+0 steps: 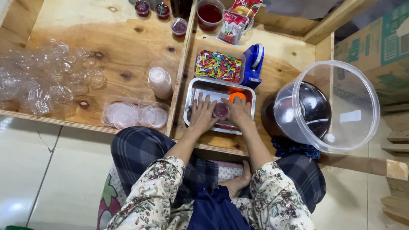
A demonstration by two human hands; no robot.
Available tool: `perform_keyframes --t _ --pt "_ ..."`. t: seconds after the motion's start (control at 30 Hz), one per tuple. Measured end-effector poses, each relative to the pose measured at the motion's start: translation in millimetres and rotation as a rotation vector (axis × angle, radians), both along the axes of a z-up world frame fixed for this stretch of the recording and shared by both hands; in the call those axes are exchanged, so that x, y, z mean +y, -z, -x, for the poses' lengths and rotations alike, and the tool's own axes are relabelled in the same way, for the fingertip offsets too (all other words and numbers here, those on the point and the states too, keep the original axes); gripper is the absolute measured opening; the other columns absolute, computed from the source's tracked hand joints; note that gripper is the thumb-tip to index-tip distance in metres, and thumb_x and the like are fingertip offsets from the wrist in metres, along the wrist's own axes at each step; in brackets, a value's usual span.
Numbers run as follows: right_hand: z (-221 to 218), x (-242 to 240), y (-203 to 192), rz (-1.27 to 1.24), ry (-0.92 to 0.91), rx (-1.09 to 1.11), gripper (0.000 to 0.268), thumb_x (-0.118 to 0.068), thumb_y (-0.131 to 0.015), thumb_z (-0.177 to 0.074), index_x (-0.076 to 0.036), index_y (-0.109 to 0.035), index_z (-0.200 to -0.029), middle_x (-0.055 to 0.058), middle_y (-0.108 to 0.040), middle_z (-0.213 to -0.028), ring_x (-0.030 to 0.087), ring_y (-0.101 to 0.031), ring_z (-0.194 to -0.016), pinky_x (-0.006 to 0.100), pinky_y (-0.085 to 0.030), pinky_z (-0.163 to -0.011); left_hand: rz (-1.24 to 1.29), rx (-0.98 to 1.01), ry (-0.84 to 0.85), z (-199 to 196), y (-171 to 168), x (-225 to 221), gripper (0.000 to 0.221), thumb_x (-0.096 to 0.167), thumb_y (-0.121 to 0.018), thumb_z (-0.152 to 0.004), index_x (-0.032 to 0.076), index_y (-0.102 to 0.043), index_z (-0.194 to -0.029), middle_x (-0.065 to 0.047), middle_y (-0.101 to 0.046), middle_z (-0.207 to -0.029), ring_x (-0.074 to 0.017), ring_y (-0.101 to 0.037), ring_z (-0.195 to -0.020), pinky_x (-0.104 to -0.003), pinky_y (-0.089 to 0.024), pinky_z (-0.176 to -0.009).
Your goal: The person fills small cups with a dark liquid using a ladle and then adds colorful toppings by hand. The cups are placed into a metal tray and then handled individually to complete the packaging process.
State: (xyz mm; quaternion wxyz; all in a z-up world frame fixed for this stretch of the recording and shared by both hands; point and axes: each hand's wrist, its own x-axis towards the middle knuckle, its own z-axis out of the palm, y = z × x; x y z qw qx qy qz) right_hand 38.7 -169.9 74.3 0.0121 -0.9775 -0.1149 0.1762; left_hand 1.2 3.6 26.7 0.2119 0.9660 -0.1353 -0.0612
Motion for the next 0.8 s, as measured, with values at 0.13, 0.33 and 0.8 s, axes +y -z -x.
perform_keyframes --t 0.13,0.33,0.8 --pt "-7.3 -2.4 12.9 0.021 -0.013 0.026 0.083 -0.048 -0.088 -0.07 -0.039 -0.055 -0.146 0.012 -0.058 -0.122 0.035 -0.052 -0.118 0.048 -0.043 -0.091 0.019 -0.021 -0.013 -3.2 -0.1 -0.9 0.072 0.045 -0.074 -0.088 0.012 -0.051 -0.147 -0.022 -0.037 -0.158 -0.0464 -0.009 -0.153 -0.057 -0.017 -0.119" --pt "-3.8 -6.4 30.6 0.022 -0.034 -0.058 0.082 -0.051 -0.087 -0.069 -0.037 -0.057 -0.144 0.011 -0.059 -0.119 0.033 -0.055 -0.114 0.049 -0.045 -0.09 -0.053 -0.048 -0.001 -13.7 8.2 -2.2 0.072 0.043 -0.079 -0.083 0.017 -0.054 -0.145 -0.016 -0.039 -0.157 -0.0458 -0.01 -0.153 -0.058 -0.018 -0.119" --pt "-6.0 19.2 69.4 -0.145 0.067 -0.293 0.081 -0.054 -0.085 -0.074 -0.007 -0.06 -0.136 0.015 -0.067 -0.113 0.033 -0.063 -0.111 0.054 -0.049 -0.091 -0.096 0.052 0.021 -30.5 8.5 15.9 0.063 0.015 -0.073 -0.087 0.019 -0.05 -0.146 -0.014 -0.041 -0.155 -0.0503 -0.02 -0.149 -0.059 -0.033 -0.111"
